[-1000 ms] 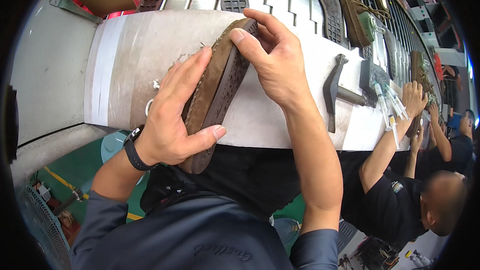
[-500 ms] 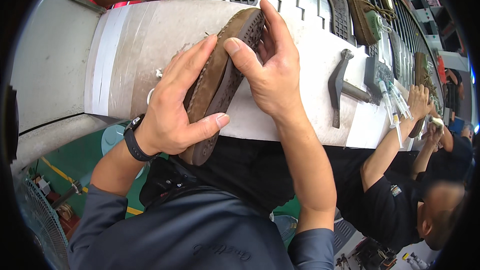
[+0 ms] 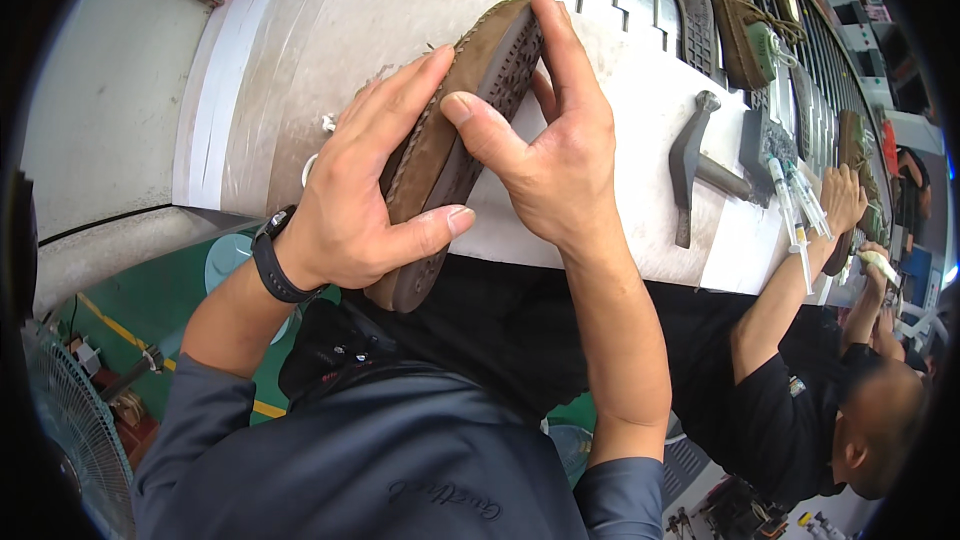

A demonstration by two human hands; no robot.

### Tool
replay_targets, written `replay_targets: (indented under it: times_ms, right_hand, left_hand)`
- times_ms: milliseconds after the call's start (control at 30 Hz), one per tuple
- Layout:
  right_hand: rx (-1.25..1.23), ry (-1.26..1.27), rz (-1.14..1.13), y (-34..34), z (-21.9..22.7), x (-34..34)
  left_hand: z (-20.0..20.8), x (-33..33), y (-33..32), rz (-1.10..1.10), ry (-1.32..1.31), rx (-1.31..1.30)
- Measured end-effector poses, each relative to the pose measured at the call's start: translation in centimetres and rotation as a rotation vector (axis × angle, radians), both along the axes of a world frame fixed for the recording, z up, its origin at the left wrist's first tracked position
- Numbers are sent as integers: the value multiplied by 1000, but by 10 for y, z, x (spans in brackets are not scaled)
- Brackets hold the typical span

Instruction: The person attaches outsoles to shoe uppers by pressing them together by hand and securing the edges using a hammer.

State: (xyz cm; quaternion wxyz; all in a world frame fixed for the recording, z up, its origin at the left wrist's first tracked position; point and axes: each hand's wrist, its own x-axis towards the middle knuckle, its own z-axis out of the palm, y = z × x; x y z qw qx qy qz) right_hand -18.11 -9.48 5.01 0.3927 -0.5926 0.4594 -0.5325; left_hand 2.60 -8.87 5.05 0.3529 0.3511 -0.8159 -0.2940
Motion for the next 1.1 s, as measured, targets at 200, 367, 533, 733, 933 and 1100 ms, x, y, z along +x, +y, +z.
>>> replay_targets:
  times_ms: [200, 367, 533, 733, 933, 1100]
  right_hand:
    - [-66, 110, 10, 5, -4, -6]
    - [-68, 179, -2, 15, -4, -4]
    - [-122, 316, -10, 32, -8, 3]
    - [-95, 304, -5, 76, -11, 21]
    - [-210, 775, -244, 88, 13, -65]
    - [-3, 1101, -361, 77, 6, -183]
  left_hand:
    - [0, -2, 0, -10, 7, -24]
    - [-9, 1, -4, -15, 20, -45]
    - [-8, -2, -2, 9, 103, 26]
    - [-18, -10, -2, 87, 229, -16]
    - [-7, 14, -1, 38, -6, -24]
    - [-6, -16, 15, 178, -101, -154]
